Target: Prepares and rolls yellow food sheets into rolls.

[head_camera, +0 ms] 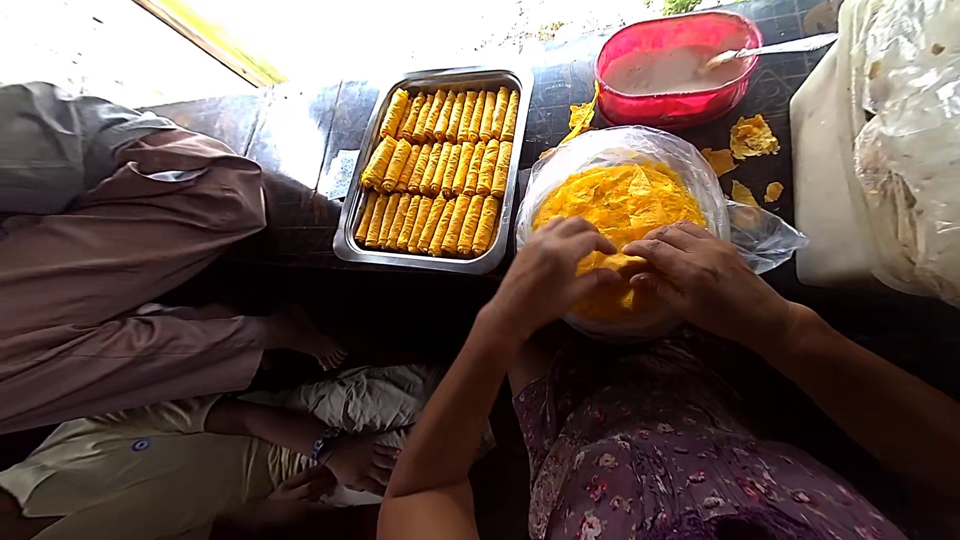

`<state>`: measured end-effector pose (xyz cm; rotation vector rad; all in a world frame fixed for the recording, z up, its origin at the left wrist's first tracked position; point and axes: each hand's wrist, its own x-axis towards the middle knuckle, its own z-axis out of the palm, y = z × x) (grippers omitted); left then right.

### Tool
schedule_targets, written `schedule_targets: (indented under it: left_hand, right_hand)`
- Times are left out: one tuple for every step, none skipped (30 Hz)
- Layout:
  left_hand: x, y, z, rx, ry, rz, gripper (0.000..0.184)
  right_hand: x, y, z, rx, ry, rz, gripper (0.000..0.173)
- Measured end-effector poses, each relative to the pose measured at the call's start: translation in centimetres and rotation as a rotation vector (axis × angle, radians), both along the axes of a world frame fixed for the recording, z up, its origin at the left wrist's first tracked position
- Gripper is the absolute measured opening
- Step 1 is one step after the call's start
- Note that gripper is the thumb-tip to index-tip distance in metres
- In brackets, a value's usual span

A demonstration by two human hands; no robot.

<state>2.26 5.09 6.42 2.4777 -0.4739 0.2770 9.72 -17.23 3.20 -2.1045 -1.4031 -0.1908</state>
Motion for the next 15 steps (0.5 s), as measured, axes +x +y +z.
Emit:
schedule_targets:
  left_hand:
    - [-0.6, -0.6, -0.9, 0.04, -0.02, 0.013, 0.024]
    - [-0.9, -1.2, -1.7, 0.079, -0.037, 0.039, 0.025]
    - [-0.9, -1.7, -2.2, 0.111, -0.052, 0.074, 0.025]
    - [-0.9, -2.1, -2.5, 0.129, -0.066, 0.109, 0.025]
    - [-0.8, -2.3, -2.6, 0.139, -0.068, 0.135, 0.024]
    - [-0.7, -2.5, -2.5, 0.145, -0.059, 0.152, 0.024]
    - [-0.6, -2.6, -2.3, 0.153, -0.047, 0.158, 0.024]
    - [-0.5, -2.6, -2.1, 0.162, -0.037, 0.156, 0.023]
    - [-0.4, -2.6, -2.0, 0.174, -0.031, 0.15, 0.022]
    - [-0.3, -2.7, -1.8, 0.187, -0.018, 0.144, 0.02]
    - [-0.3, -2.7, -1.6, 0.201, 0.002, 0.137, 0.018]
    - [-0.2, -2.7, -1.4, 0.216, 0.018, 0.13, 0.017]
    - [-0.1, -2.7, -1.3, 0.23, 0.029, 0.123, 0.016]
    - [0.0, -2.8, -1.1, 0.247, 0.037, 0.114, 0.015]
    - [0.0, -2.8, -1.0, 0.267, 0.044, 0.103, 0.014]
  right_hand:
    - [0.1, 0.1, -0.1, 0.006, 0.005, 0.004, 0.027]
    - [0.1, 0.2, -0.2, 0.015, 0.011, 0.003, 0.026]
    - [0.2, 0.3, -0.3, 0.027, 0.017, 0.0, 0.024]
    - [0.2, 0.3, -0.4, 0.039, 0.024, -0.005, 0.022]
    - [0.2, 0.4, -0.5, 0.05, 0.033, -0.013, 0.021]
    - [0.2, 0.4, -0.6, 0.062, 0.047, -0.018, 0.02]
    - [0.2, 0.5, -0.7, 0.073, 0.062, -0.022, 0.019]
    - [0.3, 0.5, -0.7, 0.083, 0.071, -0.024, 0.018]
    - [0.3, 0.4, -0.8, 0.092, 0.071, -0.024, 0.017]
    - [0.3, 0.5, -0.9, 0.099, 0.067, -0.022, 0.017]
    - [0.3, 0.5, -1.0, 0.104, 0.067, -0.017, 0.017]
    - [0.4, 0.5, -1.1, 0.111, 0.068, -0.011, 0.016]
    - [0.4, 0.5, -1.2, 0.12, 0.07, -0.003, 0.016]
    - [0.5, 0.6, -1.3, 0.127, 0.075, 0.006, 0.016]
    - [0.6, 0.6, -1.4, 0.132, 0.076, 0.013, 0.016]
